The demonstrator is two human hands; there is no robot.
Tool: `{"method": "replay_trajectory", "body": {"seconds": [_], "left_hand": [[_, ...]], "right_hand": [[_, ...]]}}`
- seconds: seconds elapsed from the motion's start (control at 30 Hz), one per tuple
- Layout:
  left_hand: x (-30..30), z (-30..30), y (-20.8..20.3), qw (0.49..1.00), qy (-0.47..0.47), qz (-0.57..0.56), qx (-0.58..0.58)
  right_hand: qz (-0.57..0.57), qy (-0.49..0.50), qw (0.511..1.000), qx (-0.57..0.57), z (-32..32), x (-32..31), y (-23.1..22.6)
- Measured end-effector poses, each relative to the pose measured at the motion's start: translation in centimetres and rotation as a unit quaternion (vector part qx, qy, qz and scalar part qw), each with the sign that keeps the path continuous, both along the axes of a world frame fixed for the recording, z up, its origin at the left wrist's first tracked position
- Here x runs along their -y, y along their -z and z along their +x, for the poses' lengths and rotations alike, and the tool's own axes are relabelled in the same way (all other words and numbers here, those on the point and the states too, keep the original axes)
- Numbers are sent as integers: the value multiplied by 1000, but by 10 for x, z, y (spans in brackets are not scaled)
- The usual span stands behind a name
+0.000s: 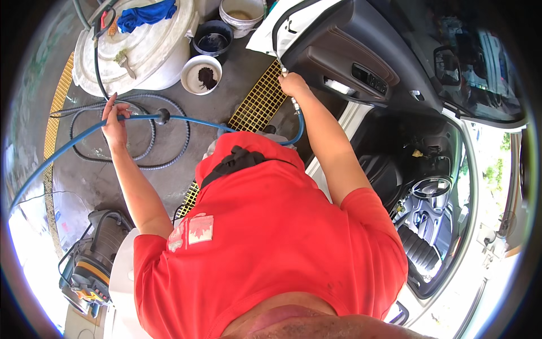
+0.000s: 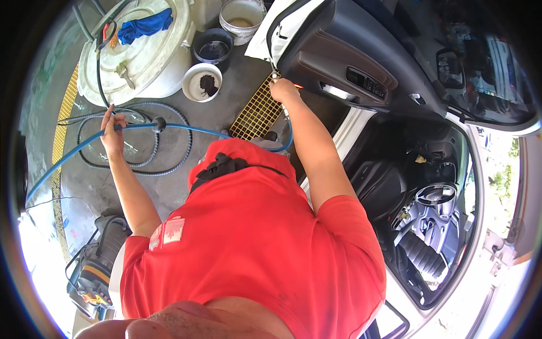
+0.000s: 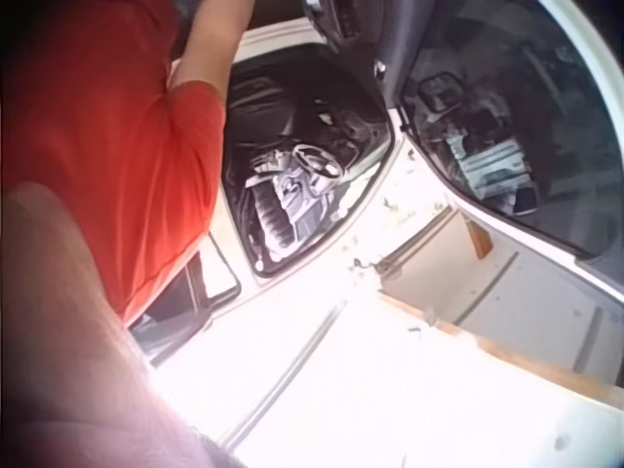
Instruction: The person uses a blue air hose with a nozzle to blow air into the interior of a white car. They direct the airflow at the door jambs, floor mats, seats, and dashboard area to remove dust and debris.
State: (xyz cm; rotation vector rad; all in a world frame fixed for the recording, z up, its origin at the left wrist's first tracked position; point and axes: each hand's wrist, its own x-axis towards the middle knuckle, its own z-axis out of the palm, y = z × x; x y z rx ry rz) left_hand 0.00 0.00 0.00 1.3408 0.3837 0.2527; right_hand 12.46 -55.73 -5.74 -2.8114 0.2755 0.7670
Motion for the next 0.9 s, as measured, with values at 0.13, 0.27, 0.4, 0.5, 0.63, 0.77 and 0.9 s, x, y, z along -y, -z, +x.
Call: {"method": "replay_trajectory", "body": {"seconds": [0.13,0.27,0.4,0.5,0.63,0.77,0.9], "left_hand": [[9,-10,-9,1000,-4,10,2],[17,-13,-7,1000,-1,5,10],[37,-1,-25,999,24,12,42],[59,7,-47,994,60,25,85],[107,17,-74,983,72,114,121],[166,20,-86,975,128,74,164],[227,19,-107,950,238,130,157]], "right_hand": [[-4,21,1000,-11,-11,9,19],[18,66,998,-15,-31,23,26],[19,37,998,-55,-50,48,48],[58,47,997,-37,-70,81,66],[305,312,899,-45,-97,125,67],[400,409,820,-29,-123,180,64],[451,486,749,1,-148,228,64]]}}
